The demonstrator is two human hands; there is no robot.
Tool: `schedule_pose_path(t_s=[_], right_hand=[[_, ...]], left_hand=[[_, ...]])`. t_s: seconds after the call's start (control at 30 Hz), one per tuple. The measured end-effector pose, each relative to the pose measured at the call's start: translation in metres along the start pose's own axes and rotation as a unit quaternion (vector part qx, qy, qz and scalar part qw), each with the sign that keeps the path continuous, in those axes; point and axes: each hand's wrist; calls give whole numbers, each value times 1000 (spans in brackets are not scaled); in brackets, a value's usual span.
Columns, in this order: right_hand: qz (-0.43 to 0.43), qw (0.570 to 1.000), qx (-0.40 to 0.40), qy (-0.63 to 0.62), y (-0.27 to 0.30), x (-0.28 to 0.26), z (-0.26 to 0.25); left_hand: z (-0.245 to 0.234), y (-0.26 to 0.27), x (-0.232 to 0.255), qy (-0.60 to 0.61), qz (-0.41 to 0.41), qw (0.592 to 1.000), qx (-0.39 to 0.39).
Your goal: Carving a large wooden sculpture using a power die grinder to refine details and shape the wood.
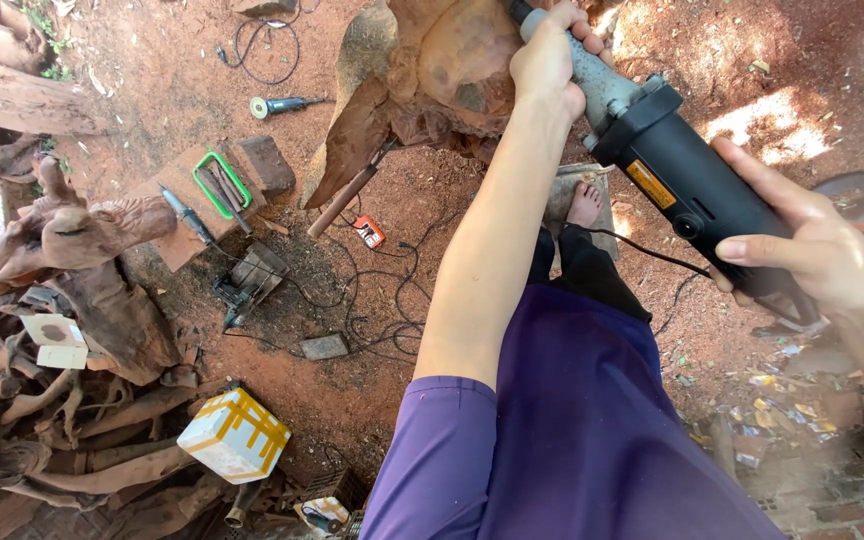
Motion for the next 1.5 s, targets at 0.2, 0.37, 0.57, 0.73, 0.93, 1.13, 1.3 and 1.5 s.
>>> schedule_pose_path(t_s=[0.2, 0.37, 0.57, 0.73, 0.93, 1.13, 1.3, 1.5], right_hand=[[11, 1000, 15, 5, 2, -3, 3], [-7, 999, 26, 28, 3, -8, 6], [-20, 999, 26, 23, 3, -7, 8], [-11, 999, -12, -41, 0, 11, 0], [-62, 997, 27, 29, 4, 113, -41], [25, 999, 29, 27, 6, 106, -59], [-111, 939, 83, 316, -8, 86, -68], [-129, 893, 79, 424, -34, 52, -72]], left_hand=[[3, -6, -4, 9, -5, 1000, 10], [0, -3, -2, -12, -6, 1000, 3], [1, -5, -4, -4, -10, 1000, 5], [5, 11, 0, -43, -9, 999, 23], [-7, 30, -68, -34, -108, 988, -109], [-16, 28, -122, 6, -126, 961, -245], [-15, 9, -133, 121, -123, 923, -344], [-5, 5, -110, 127, -69, 946, -289]])
Point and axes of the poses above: each hand's wrist, its own y-axis away from the middle knuckle, its own z-axis out of the palm, x = y × z, and after that the axes turned 15 degrees about x, right-handed
